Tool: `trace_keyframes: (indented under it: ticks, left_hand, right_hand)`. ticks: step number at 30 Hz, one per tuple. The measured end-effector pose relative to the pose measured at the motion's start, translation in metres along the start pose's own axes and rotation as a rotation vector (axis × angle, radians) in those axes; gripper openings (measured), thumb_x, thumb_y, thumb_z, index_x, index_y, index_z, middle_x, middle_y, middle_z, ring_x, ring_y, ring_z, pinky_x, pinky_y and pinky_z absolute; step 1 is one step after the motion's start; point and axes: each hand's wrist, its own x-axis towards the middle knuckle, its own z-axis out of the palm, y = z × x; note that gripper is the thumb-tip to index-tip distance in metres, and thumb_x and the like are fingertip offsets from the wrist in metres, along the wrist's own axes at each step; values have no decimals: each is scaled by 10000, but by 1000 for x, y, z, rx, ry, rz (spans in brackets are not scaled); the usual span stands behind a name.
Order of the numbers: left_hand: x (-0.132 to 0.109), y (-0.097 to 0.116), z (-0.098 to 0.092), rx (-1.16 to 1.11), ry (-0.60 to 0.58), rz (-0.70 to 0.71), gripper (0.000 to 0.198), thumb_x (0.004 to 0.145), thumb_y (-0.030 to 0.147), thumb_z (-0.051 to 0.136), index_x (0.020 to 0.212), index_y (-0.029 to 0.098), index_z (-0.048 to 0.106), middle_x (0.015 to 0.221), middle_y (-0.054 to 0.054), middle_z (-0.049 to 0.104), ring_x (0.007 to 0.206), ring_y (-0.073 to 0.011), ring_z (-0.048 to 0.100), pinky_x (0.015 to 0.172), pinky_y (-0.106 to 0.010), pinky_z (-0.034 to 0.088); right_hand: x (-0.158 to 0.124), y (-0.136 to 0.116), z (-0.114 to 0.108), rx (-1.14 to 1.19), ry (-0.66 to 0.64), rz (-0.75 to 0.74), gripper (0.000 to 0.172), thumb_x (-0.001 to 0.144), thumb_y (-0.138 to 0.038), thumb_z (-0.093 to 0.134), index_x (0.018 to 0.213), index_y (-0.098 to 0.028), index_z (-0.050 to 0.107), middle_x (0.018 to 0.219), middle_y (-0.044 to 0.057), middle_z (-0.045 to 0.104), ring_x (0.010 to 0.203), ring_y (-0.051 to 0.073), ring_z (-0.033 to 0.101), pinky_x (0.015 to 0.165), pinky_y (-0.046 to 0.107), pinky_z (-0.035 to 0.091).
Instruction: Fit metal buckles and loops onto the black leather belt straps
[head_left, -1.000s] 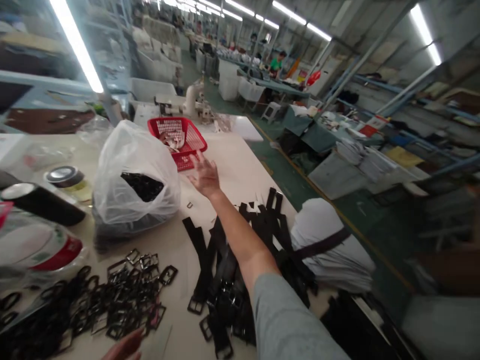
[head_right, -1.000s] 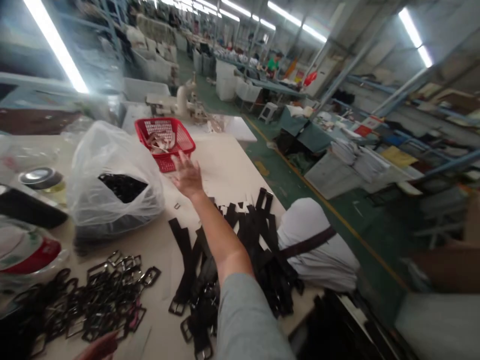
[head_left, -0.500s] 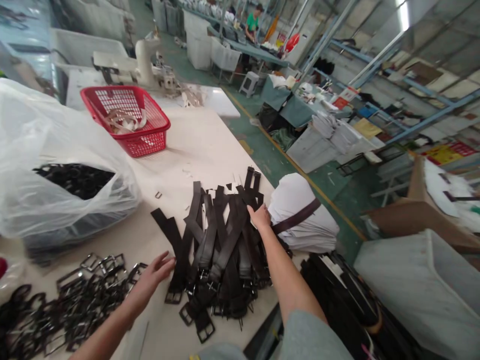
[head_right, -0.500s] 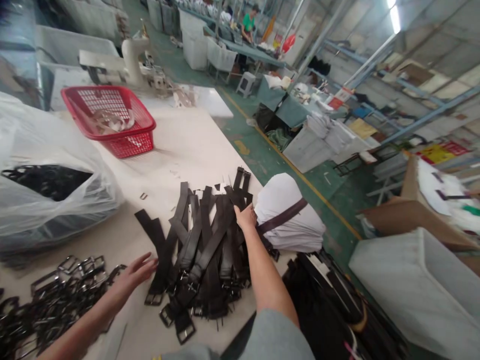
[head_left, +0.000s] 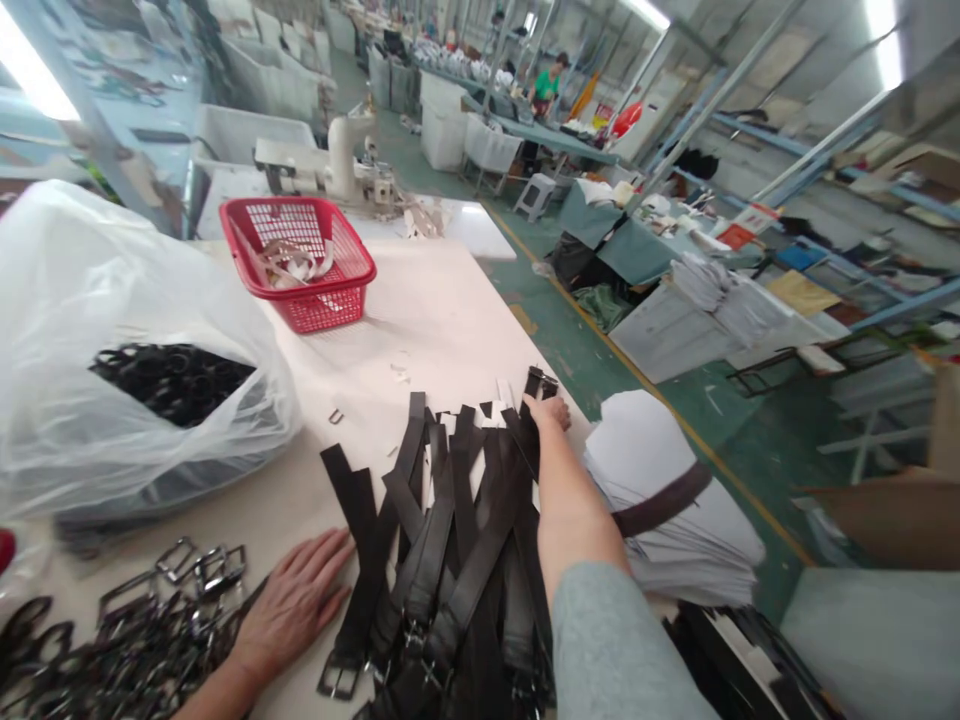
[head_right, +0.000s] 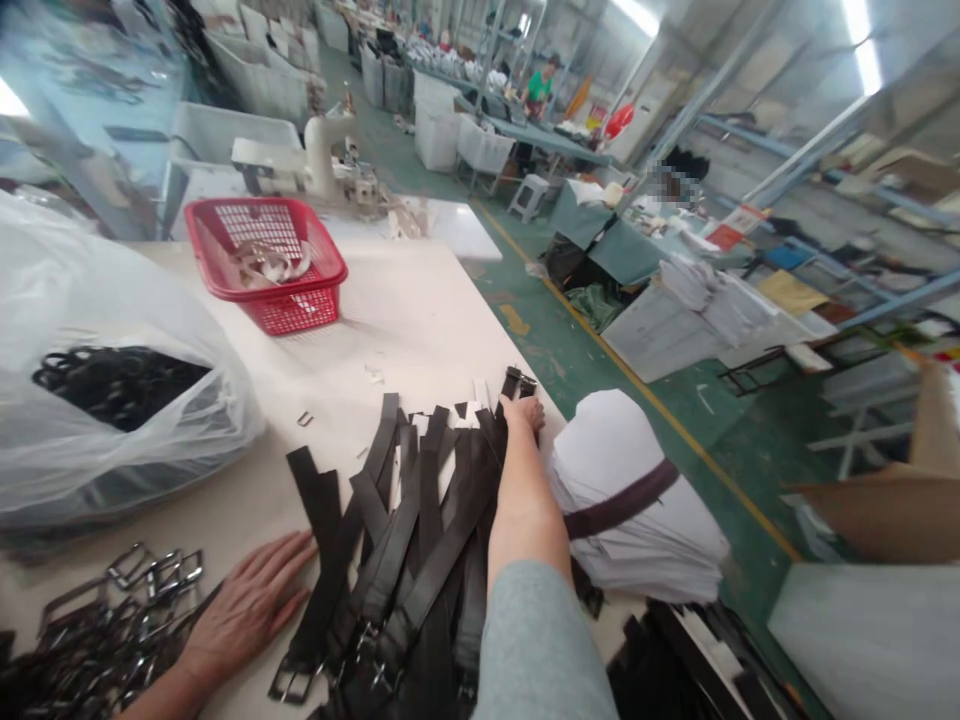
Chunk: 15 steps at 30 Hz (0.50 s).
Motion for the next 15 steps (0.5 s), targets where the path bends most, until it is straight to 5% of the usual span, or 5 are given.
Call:
trace_keyframes:
  ticks: [9,13,15]
  left_hand:
    - [-4,1,-1,33,-25,-22,497,934,403,613,1408,253,610,1453,-39,619,1289,-222,587,1116,-341,376]
    - [-5,1,0,60,-18,-9,499,922,428,618,1391,258,617,1454,-27,619,1278,-219,590,1121,-339,363]
    - [-4,0,0,75,-16,-1,511,914,444,625,1390,259,616,1454,-21,619,1274,-215,593,1114,-338,367]
  right_hand:
    - [17,-15,4,8,8,133,996,720,-591,826,1453,-36,444,1511,345,408,1421,399,436,1116,488,463]
    - [23,-21,9,9,-11,70,906,720,-534,853,1411,-63,504,1478,286,493,1375,360,499,1118,460,472]
    - [26,-25,13,25,-52,31,700,788,-483,815,1325,-95,586,1383,220,599,1273,315,590,1071,473,512]
